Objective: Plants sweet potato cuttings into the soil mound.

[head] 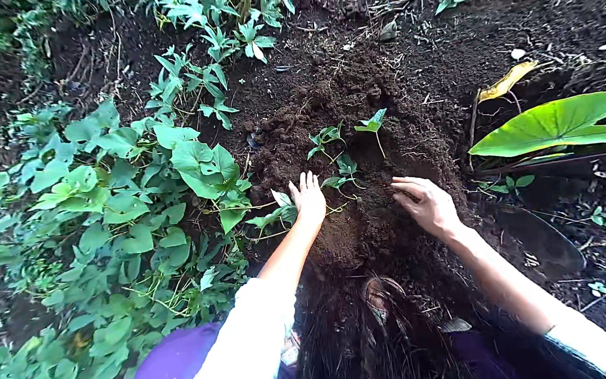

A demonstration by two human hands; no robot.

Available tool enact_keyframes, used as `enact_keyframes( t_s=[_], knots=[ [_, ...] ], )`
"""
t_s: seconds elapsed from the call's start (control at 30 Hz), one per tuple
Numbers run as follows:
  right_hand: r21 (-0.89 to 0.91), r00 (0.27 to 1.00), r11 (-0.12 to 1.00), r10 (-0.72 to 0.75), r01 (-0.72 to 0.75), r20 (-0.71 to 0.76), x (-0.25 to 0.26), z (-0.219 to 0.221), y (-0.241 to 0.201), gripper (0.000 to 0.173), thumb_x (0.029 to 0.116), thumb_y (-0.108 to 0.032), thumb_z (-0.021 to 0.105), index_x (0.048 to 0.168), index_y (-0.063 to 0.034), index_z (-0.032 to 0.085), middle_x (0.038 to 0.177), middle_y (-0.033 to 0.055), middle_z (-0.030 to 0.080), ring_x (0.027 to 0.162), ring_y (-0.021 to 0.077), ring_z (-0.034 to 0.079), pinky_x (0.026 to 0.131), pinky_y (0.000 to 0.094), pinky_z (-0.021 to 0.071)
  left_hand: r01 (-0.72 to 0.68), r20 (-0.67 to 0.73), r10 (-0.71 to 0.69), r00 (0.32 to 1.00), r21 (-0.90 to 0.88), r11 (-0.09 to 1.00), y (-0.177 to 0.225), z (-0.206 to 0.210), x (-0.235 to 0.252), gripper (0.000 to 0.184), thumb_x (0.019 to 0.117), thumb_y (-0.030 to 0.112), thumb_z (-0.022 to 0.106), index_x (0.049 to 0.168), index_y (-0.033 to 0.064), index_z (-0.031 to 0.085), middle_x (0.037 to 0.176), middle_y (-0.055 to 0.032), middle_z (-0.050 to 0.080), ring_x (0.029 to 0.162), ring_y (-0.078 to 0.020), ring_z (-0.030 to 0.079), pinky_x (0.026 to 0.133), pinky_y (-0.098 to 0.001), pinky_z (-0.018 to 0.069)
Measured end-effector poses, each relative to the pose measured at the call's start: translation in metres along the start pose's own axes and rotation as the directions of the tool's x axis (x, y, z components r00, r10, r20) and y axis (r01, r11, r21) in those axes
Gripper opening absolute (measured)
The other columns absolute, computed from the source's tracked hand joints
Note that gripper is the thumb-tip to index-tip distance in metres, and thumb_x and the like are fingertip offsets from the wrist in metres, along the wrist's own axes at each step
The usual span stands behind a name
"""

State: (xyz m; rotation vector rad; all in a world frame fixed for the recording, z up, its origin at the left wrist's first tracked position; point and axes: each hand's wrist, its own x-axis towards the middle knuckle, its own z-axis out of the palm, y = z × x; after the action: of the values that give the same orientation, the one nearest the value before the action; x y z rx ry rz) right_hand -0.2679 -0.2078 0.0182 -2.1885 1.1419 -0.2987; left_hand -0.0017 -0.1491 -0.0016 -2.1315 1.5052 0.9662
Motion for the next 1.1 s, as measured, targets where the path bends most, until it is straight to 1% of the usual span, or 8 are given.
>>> enact_keyframes(
  t_s=[0.13, 0.27, 0.43, 0.63, 0.7, 0.87, 1.0, 1.1],
  knots=[
    [-0.078, 0.978, 0.994, 0.064, -0.080, -0.197, -0.066, 0.006, 0.006, 0.051, 0.0997, -0.043, 0.061, 0.133, -0.0060, 0.069, 0.152, 0.0166, 0.055, 0.143, 0.0389, 0.048, 0.117, 0.0555, 0.0389, -0.007, 0.011, 0.006, 1.000, 0.083, 0.997, -0.012, 0.006, -0.003, 0.057, 0.1074, 0.003, 0.036, 0.163, 0.0025, 0.023, 0.174, -0.0083, 0.013, 0.162, -0.0251, 0.005, 0.126, -0.0623, -0.0005],
    [-0.082, 0.905, 0.927, 0.335, -0.367, -0.261, -0.124, 0.026, -0.014, 0.101, 0.0800, -0.061, 0.072, 0.154, 0.0023, 0.043, 0.163, 0.0368, 0.023, 0.149, 0.0555, 0.028, 0.118, 0.0614, 0.0330, -0.019, -0.070, 0.028, 0.997, 0.114, 0.993, -0.012, 0.019, -0.004, 0.053, 0.1059, 0.004, 0.042, 0.159, -0.0015, 0.034, 0.174, -0.0095, 0.016, 0.161, -0.0262, 0.007, 0.125, -0.0641, 0.0003],
    [-0.123, 0.873, 0.870, 0.456, -0.478, -0.171, -0.156, 0.079, -0.022, 0.130, 0.0671, -0.058, 0.086, 0.160, 0.0079, 0.023, 0.163, 0.0433, 0.007, 0.150, 0.0598, 0.020, 0.121, 0.0647, 0.0263, -0.083, -0.091, 0.094, 0.991, 0.116, 0.990, -0.016, 0.030, -0.005, 0.063, 0.1045, 0.004, 0.046, 0.163, 0.0000, 0.022, 0.174, -0.0102, 0.010, 0.162, -0.0263, 0.004, 0.125, -0.0635, 0.0019],
    [-0.125, 0.663, 0.654, 0.746, -0.746, -0.057, -0.100, 0.075, -0.044, 0.063, 0.1078, -0.015, 0.039, 0.159, 0.0125, 0.016, 0.163, 0.0420, 0.012, 0.155, 0.0533, 0.015, 0.128, 0.0499, 0.0169, -0.121, -0.058, 0.128, 0.990, 0.111, 0.986, -0.021, 0.035, 0.003, 0.055, 0.1062, 0.006, 0.042, 0.159, -0.0017, 0.032, 0.175, -0.0051, 0.009, 0.162, -0.0241, 0.004, 0.126, -0.0621, 0.0039],
    [0.016, 0.599, 0.606, 0.789, -0.795, -0.137, -0.092, 0.086, -0.037, 0.056, 0.1097, -0.015, 0.035, 0.159, 0.0093, 0.023, 0.164, 0.0382, 0.018, 0.155, 0.0496, 0.018, 0.129, 0.0481, 0.0172, -0.122, -0.062, 0.130, 0.990, 0.120, 0.985, -0.021, 0.036, 0.005, 0.054, 0.1068, 0.005, 0.040, 0.160, -0.0019, 0.031, 0.175, -0.0058, 0.009, 0.162, -0.0249, 0.004, 0.126, -0.0632, 0.0049],
    [-0.105, 0.778, 0.771, 0.622, -0.628, -0.089, -0.067, 0.082, -0.044, 0.110, 0.0721, 0.004, 0.081, 0.161, 0.0068, 0.016, 0.163, 0.0433, 0.005, 0.153, 0.0529, 0.020, 0.124, 0.0488, 0.0301, -0.116, -0.073, 0.129, 0.989, 0.159, 0.980, -0.021, 0.037, 0.002, 0.054, 0.1080, 0.007, 0.037, 0.161, -0.0017, 0.029, 0.175, -0.0059, 0.010, 0.162, -0.0238, 0.005, 0.126, -0.0611, 0.0054],
    [0.052, 0.913, 0.914, 0.404, -0.402, -0.048, -0.025, 0.076, -0.038, 0.105, 0.0779, 0.008, 0.076, 0.164, -0.0015, 0.017, 0.166, 0.0359, 0.013, 0.140, 0.0507, 0.046, 0.109, 0.0517, 0.0492, -0.094, -0.077, 0.107, 0.991, 0.156, 0.983, -0.018, 0.037, 0.004, 0.053, 0.1084, 0.005, 0.034, 0.160, -0.0016, 0.029, 0.175, -0.0059, 0.008, 0.162, -0.0226, 0.004, 0.127, -0.0598, 0.0048],
    [0.044, 0.970, 0.995, 0.097, -0.090, -0.223, -0.007, 0.054, -0.022, 0.079, 0.0826, -0.011, 0.082, 0.154, -0.0061, 0.047, 0.161, 0.0238, 0.038, 0.137, 0.0406, 0.054, 0.107, 0.0557, 0.0493, -0.070, -0.074, 0.083, 0.994, 0.155, 0.985, -0.016, 0.040, 0.007, 0.052, 0.1091, 0.007, 0.032, 0.161, -0.0007, 0.029, 0.175, -0.0050, 0.008, 0.162, -0.0223, 0.005, 0.127, -0.0588, 0.0054]
  ],
)
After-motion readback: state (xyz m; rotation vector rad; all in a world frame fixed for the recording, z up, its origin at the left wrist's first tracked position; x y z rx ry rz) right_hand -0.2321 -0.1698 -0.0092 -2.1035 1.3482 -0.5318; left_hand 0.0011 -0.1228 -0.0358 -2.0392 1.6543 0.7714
